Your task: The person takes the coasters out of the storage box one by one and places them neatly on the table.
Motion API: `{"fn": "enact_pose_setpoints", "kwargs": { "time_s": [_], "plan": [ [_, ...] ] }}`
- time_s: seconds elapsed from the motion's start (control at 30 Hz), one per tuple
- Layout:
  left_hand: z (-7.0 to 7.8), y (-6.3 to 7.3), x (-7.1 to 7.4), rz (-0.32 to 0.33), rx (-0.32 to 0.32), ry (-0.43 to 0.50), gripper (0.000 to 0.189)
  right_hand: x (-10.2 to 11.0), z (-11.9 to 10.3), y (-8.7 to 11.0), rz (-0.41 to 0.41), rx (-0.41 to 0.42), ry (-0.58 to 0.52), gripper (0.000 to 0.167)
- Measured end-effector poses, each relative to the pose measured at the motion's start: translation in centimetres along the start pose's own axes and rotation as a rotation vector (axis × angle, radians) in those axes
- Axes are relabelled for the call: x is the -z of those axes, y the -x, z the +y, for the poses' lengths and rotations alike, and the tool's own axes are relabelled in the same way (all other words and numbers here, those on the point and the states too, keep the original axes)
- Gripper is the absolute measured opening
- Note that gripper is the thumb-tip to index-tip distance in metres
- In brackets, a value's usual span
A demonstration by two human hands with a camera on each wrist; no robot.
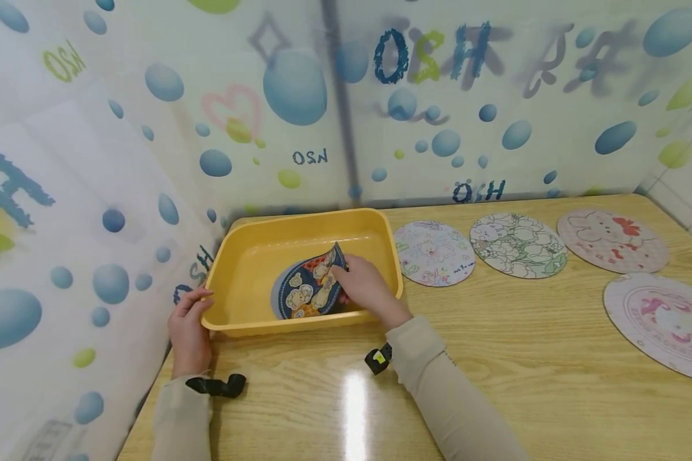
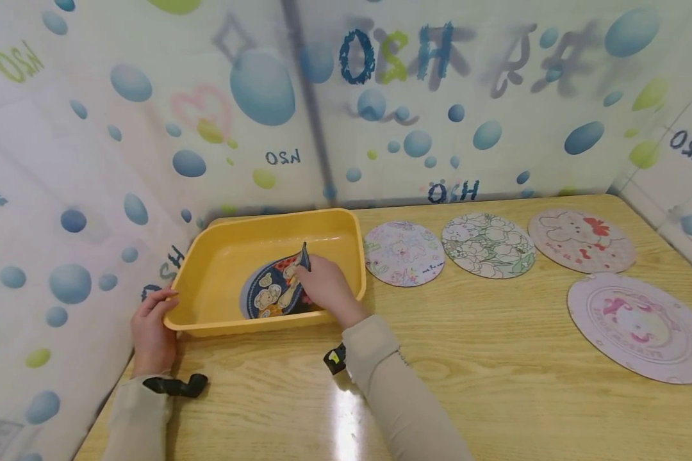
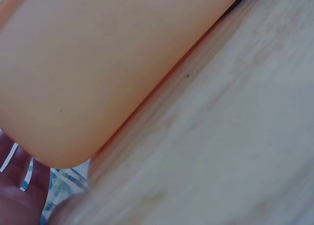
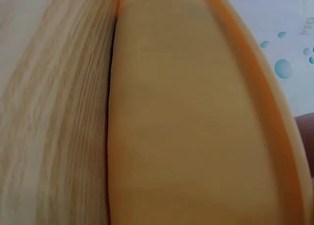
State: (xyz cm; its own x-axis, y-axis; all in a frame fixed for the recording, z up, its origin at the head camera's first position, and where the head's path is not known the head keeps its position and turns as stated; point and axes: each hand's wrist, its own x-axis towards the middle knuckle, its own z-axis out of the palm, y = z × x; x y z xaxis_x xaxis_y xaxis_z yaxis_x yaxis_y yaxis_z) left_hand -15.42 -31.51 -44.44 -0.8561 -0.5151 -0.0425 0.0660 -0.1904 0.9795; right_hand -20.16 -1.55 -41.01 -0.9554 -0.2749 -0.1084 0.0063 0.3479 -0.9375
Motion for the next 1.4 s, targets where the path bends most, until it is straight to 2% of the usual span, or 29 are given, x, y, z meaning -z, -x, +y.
{"fn": "enact_pose_setpoints", "kwargs": {
  "time_s": [0.07,0.17,0.33,0.43,0.6,0.77,1.03,1.17,1.3,1.4],
  "plan": [
    [-0.1,0.0,0.1,0.01,-0.002,-0.007,0.022,0.1,-0.1,0.1,0.009,0.006,0.105,0.026],
    [-0.1,0.0,0.1,0.032,-0.018,-0.038,0.021,0.5,-0.1,0.1,0.0,0.027,0.206,0.025],
    [0.0,-0.2,0.1,0.058,-0.049,-0.064,0.02,1.0,0.1,0.1,-0.021,0.084,0.254,0.021],
    [-0.1,-0.2,0.0,0.058,-0.083,-0.058,0.019,1.3,0.1,0.2,-0.017,0.108,0.164,0.02],
    [-0.5,-0.1,-0.1,0.054,-0.141,-0.041,0.016,1.7,0.2,0.3,0.007,0.101,-0.139,0.022],
    [-0.4,-0.1,0.0,0.052,-0.124,-0.032,0.015,2.1,0.2,0.3,0.054,0.083,-0.34,0.026],
    [-0.2,-0.1,0.1,0.053,-0.086,-0.03,0.016,3.0,0.3,1.2,0.092,0.133,-0.577,0.033],
    [-0.3,-0.1,0.1,0.057,-0.089,-0.033,0.016,3.5,0.5,1.9,0.092,0.13,-0.628,0.034],
    [-0.5,-0.3,0.1,0.061,-0.1,-0.034,0.016,4.4,-0.2,3.4,0.098,0.112,-0.617,0.033],
    [-0.5,-0.5,0.1,0.065,-0.112,-0.034,0.015,5.2,0.2,3.9,0.108,0.123,-0.611,0.035]
  ]
}}
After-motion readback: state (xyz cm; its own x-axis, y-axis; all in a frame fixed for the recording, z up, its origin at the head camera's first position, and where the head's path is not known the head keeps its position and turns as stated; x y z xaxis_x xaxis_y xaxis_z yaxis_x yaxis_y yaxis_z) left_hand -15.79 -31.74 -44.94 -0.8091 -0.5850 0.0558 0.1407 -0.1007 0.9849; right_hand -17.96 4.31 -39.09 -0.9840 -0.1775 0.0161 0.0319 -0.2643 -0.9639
